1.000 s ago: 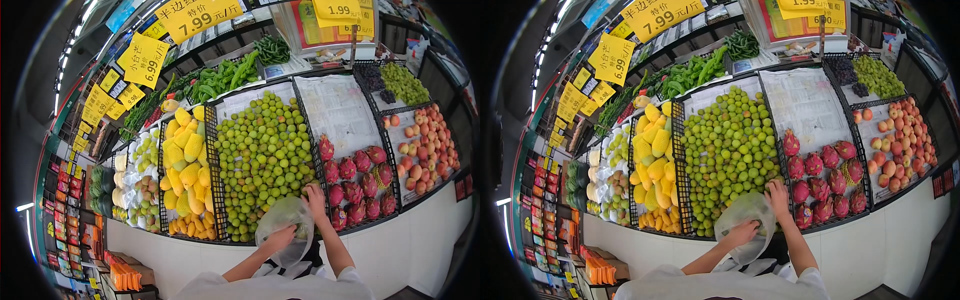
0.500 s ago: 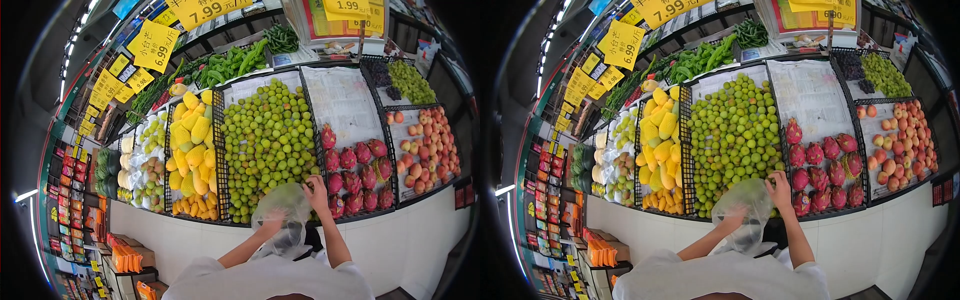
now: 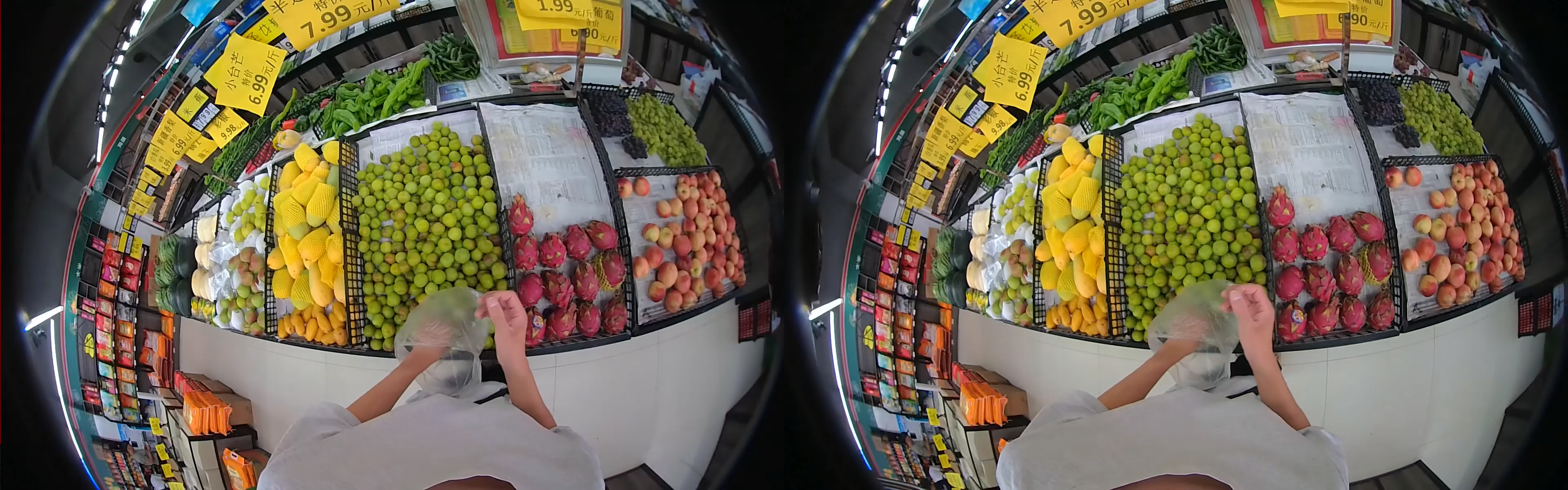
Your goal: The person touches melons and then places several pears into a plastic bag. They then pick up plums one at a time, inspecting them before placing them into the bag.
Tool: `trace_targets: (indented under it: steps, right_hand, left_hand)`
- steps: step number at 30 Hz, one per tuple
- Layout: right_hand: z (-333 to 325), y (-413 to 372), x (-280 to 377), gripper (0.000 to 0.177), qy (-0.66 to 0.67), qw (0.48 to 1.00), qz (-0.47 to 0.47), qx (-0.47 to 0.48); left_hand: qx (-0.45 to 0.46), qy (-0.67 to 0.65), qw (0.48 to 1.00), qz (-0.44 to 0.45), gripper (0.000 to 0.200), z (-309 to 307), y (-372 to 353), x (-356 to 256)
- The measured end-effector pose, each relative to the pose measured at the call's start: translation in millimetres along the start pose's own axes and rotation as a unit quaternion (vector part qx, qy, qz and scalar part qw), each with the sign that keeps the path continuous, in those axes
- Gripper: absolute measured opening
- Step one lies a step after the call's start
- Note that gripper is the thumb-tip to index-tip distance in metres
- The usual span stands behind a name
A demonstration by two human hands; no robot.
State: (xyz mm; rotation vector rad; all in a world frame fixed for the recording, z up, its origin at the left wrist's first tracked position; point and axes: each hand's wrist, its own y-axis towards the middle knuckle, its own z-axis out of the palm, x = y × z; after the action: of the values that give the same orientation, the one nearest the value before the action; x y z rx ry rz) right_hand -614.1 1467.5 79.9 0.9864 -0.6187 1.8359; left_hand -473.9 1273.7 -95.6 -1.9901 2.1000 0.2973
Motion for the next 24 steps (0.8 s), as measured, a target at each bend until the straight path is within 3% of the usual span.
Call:
trace_targets:
  steps: [3,6,9,10,12,15,16,19,22,24]
  right_hand:
    - [9.4,-17.0,26.2,0.021,0.197,0.966,0.096,0.136]
    - [18.3,-34.9,38.4,0.029,0.323,0.874,0.192,0.307]
    - [26.6,-38.7,43.1,0.031,0.221,0.825,0.232,0.465]
    - [26.5,-36.6,38.5,0.033,0.168,0.811,0.234,0.509]
    - [22.3,-36.7,36.1,0.031,0.065,0.817,0.273,0.503]
    - [6.4,-26.3,8.8,0.031,-0.037,0.823,0.277,0.494]
    - [2.0,-25.6,3.4,0.032,-0.061,0.825,0.275,0.489]
    - [-2.3,-19.5,6.3,0.034,-0.218,0.901,0.124,0.354]
    - [-5.9,-12.6,6.0,0.041,-0.438,0.863,-0.037,0.250]
    - [-5.1,-12.6,4.9,0.045,-0.446,0.875,-0.063,0.176]
  left_hand:
    - [-0.003,-0.040,0.999,-0.003,0.030,-14.3,10.3,-2.4]
    - [-0.021,-0.129,0.978,-0.160,0.034,-45.4,25.3,-25.3]
    - [-0.057,-0.153,0.955,-0.248,0.038,-103.4,50.4,-56.2]
    - [-0.101,-0.169,0.952,-0.233,0.038,-107.3,49.3,-59.6]
    - [-0.194,-0.193,0.942,-0.196,0.038,-117.7,51.3,-60.5]
    - [-0.190,-0.298,0.901,-0.253,0.042,-156.3,58.6,-75.9]
    - [-0.226,-0.369,0.878,-0.205,0.042,-160.3,62.8,-77.1]
    - [-0.293,-0.455,0.822,-0.175,0.039,-164.2,73.5,-80.0]
    - [-0.281,-0.499,0.802,-0.170,0.038,-171.2,79.2,-85.2]
    - [-0.267,-0.541,0.774,-0.192,0.040,-179.3,82.4,-96.3]
